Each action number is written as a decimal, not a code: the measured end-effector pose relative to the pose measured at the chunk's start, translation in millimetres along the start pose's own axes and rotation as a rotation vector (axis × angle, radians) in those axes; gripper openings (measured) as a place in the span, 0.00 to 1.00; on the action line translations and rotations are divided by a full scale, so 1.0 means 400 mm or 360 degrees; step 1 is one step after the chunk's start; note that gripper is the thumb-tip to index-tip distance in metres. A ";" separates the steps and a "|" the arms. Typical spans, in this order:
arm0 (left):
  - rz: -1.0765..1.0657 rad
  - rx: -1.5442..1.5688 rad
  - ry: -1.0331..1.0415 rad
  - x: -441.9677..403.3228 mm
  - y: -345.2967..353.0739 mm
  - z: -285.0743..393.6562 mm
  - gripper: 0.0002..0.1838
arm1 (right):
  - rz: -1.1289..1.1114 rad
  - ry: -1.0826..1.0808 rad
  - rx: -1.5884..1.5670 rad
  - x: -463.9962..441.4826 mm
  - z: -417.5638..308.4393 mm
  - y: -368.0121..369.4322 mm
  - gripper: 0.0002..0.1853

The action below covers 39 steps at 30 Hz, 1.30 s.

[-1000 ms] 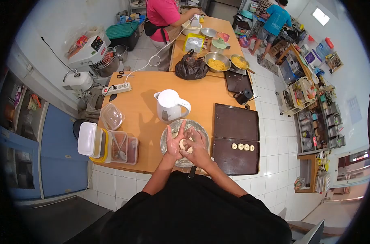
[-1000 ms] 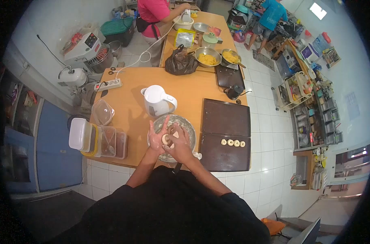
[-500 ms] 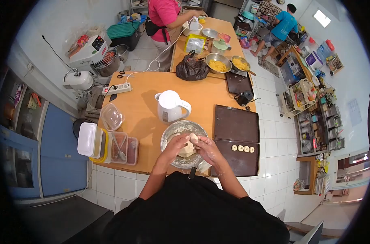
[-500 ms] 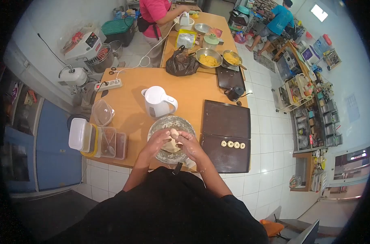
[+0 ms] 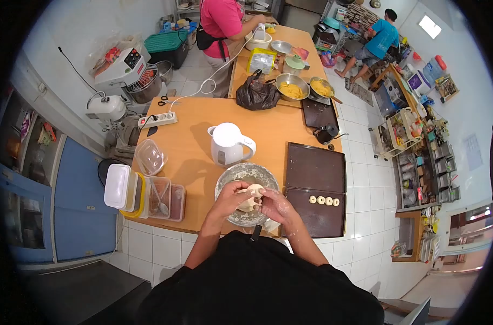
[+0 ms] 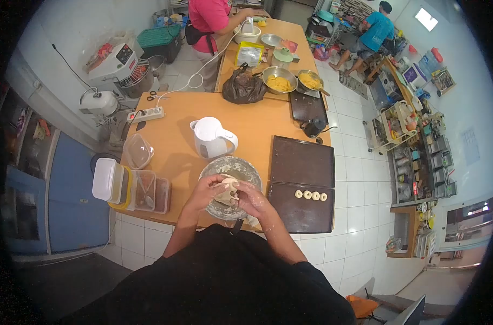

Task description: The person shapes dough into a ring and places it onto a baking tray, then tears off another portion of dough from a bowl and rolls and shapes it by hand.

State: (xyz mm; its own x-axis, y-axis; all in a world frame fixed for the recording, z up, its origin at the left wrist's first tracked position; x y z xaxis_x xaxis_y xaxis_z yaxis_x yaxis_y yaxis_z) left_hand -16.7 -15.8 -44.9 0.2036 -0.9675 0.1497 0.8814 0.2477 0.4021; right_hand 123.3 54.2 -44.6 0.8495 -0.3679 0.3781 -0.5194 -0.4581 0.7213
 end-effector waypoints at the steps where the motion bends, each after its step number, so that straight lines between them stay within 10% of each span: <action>1: -0.0014 0.0036 -0.0021 0.001 0.001 -0.002 0.10 | -0.0028 0.0041 -0.0032 0.000 0.002 0.003 0.13; 12: 0.0036 0.0023 -0.0004 0.001 0.017 -0.003 0.09 | -0.0333 0.0082 -0.0277 0.008 0.005 0.066 0.16; 20: 0.0120 0.0442 -0.0168 -0.004 -0.003 -0.020 0.09 | 0.0474 -0.0440 0.0624 0.009 -0.028 0.073 0.10; 39: 0.0044 0.0264 -0.0180 -0.003 -0.023 -0.009 0.09 | 0.0469 -0.0358 0.0610 -0.008 -0.035 0.036 0.15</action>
Point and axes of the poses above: each hand's wrist, its own x-axis away from the middle knuckle, its own y-axis out of the palm, z = x × y, the point moved 4 cm from there along -x, towards the middle knuckle, and after that the axes turned 4 degrees about x, right-handed, at the moved point
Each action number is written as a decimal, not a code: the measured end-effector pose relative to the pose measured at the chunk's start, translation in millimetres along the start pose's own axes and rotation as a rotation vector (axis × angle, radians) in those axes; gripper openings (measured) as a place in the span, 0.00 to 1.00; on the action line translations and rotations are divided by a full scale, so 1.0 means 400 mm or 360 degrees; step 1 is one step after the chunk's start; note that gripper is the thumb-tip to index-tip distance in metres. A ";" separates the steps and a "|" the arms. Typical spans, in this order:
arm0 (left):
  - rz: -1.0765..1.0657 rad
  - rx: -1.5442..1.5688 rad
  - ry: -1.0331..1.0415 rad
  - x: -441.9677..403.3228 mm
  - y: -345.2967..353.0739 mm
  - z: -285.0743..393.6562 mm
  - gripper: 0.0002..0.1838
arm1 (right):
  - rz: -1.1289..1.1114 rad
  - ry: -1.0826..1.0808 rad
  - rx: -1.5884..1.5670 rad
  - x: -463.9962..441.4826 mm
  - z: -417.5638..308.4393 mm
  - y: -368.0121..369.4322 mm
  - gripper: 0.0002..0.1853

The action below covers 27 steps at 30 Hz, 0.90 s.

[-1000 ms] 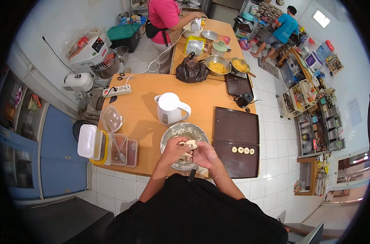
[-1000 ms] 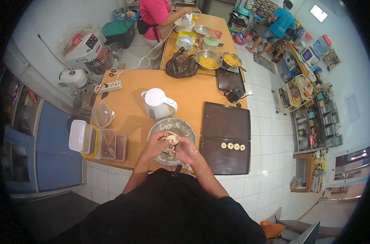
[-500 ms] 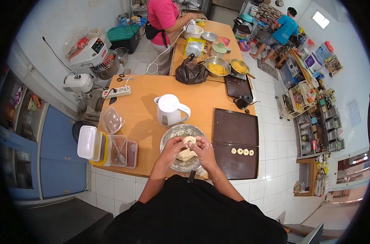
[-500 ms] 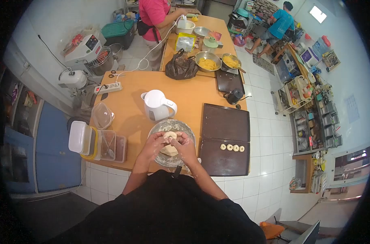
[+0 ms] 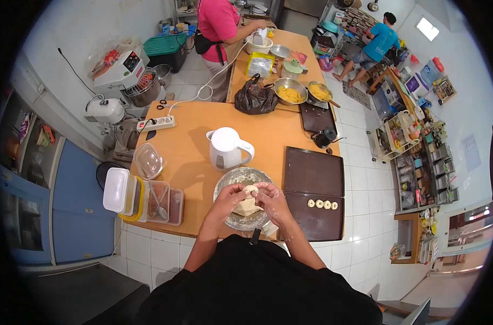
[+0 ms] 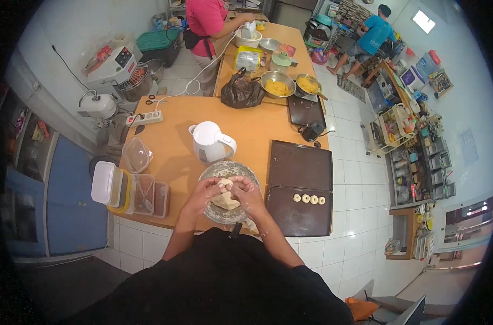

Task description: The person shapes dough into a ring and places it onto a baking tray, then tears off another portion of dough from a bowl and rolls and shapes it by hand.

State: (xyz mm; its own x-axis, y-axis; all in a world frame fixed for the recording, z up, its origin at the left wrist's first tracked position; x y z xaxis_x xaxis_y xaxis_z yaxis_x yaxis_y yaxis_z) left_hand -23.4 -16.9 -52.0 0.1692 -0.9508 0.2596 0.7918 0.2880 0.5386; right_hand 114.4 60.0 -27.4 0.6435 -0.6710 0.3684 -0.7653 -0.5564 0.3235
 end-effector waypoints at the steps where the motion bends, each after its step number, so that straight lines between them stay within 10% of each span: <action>1: 0.0003 -0.0047 -0.0045 -0.001 -0.001 -0.002 0.08 | -0.0034 -0.0006 -0.0074 -0.001 0.002 -0.005 0.14; 9: 0.0062 -0.0249 0.0198 -0.007 0.002 -0.008 0.05 | -0.0346 0.0227 -0.0803 0.009 -0.002 0.012 0.12; 27: 0.0107 0.0028 0.0092 -0.010 0.015 -0.018 0.07 | -0.0016 -0.0324 0.0281 0.011 -0.046 0.013 0.21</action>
Point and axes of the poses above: each hand's wrist, its own x-axis away from the middle knuckle, its own y-axis out of the palm, z = x × y, the point moved 4 cm from there along -x, towards the middle knuckle, and after that the axes turned 4 degrees about x, right-handed, at the moved point
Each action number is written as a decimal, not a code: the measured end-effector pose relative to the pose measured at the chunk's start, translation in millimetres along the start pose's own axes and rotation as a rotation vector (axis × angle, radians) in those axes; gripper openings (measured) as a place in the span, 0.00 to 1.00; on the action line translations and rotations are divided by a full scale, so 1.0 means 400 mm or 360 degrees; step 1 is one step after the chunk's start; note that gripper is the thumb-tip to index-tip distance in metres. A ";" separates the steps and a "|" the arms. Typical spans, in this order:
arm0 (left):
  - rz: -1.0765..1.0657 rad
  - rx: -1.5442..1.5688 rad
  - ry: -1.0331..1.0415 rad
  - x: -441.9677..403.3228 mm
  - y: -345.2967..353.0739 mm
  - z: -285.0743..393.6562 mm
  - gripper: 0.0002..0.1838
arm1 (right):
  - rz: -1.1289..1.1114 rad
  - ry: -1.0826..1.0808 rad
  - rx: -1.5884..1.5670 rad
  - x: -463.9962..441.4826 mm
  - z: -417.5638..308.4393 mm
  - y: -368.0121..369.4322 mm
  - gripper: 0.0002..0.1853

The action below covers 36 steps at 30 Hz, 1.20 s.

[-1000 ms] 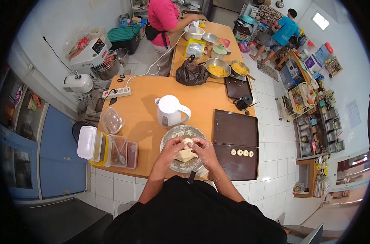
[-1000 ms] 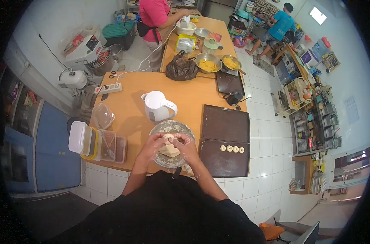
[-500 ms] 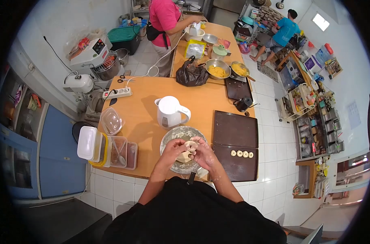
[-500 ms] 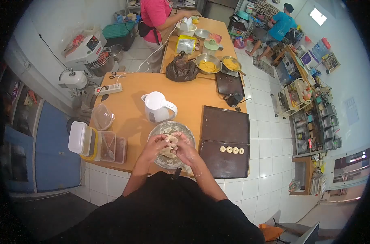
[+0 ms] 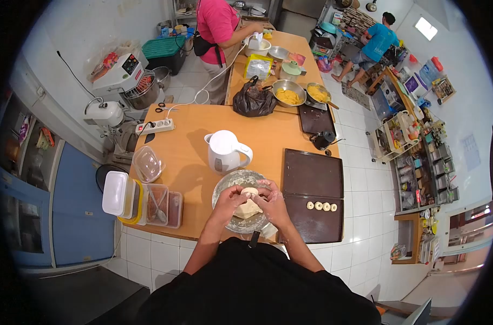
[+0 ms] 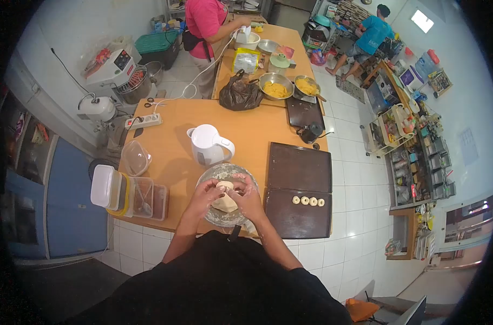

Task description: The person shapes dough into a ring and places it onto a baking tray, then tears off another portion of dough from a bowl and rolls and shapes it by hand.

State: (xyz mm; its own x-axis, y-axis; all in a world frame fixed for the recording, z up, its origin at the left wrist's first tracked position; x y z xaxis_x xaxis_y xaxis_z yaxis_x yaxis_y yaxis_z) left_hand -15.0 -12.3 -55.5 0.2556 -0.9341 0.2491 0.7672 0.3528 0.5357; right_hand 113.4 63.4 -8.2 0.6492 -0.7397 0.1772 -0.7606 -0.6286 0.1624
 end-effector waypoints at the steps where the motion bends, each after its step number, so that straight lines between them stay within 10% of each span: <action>1: 0.0038 -0.0008 0.0003 -0.002 -0.004 -0.003 0.07 | -0.0001 -0.0011 0.0094 0.001 -0.008 0.001 0.22; 36: 0.0113 -0.0327 0.0356 0.017 0.042 0.053 0.19 | -0.0068 0.0396 -0.0644 -0.018 0.054 -0.012 0.14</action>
Point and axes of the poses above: each hand's wrist, its own x-axis away from the middle knuckle, its own y-axis out of the palm, z = x × y, the point moved 4 cm from there along -x, towards the middle knuckle, and after that the axes turned 4 degrees about x, right-handed, at the moved point
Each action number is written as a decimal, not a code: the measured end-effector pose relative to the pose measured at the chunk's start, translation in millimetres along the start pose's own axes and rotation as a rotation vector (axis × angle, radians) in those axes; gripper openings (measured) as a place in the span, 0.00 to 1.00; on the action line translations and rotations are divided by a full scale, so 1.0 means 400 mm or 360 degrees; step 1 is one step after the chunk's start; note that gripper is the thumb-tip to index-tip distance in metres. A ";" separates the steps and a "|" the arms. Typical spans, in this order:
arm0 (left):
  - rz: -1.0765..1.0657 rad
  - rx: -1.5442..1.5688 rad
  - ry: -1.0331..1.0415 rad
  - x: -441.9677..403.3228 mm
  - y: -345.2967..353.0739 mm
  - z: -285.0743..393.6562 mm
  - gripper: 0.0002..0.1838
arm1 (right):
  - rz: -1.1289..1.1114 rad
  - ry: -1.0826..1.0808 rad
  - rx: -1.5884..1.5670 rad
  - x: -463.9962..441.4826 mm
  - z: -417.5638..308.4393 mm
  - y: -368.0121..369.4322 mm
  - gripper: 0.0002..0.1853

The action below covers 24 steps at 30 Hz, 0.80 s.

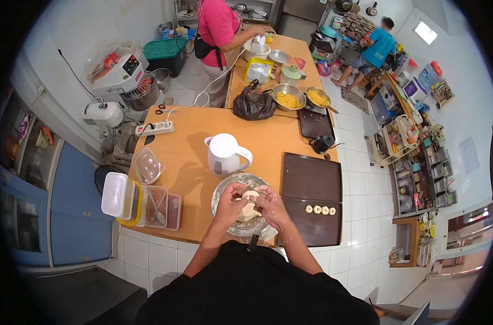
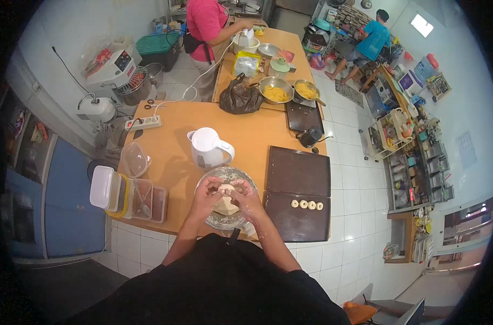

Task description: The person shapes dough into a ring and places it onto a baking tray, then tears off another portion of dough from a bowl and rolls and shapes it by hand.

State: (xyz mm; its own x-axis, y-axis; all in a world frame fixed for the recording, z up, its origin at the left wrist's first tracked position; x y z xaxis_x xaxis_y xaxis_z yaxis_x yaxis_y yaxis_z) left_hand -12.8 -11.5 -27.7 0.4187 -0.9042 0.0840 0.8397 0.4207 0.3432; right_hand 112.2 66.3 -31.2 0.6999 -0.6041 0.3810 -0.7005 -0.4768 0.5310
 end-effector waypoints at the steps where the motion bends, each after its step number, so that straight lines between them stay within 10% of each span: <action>1: 0.0024 0.0078 0.0006 0.001 -0.001 0.001 0.20 | 0.0021 -0.0048 0.0206 -0.002 -0.005 -0.001 0.15; 24: 0.0078 0.0084 0.0028 -0.006 -0.011 -0.018 0.19 | 0.0115 -0.0202 0.0543 0.005 -0.015 0.013 0.13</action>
State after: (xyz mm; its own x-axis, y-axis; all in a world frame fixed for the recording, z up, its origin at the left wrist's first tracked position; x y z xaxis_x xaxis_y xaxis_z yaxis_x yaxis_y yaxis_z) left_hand -14.8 -10.7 -36.2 0.4652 -0.8811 0.0853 0.7991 0.4594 0.3878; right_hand 111.0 66.6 -23.2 0.6390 -0.7082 0.3002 -0.7687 -0.6025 0.2148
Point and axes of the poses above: each hand's wrist, its own x-axis away from the middle knuckle, its own y-axis out of the palm, z = x × y, the point moved 4 cm from there along -x, towards the middle knuckle, and after that the axes turned 4 degrees about x, right-handed, at the moved point
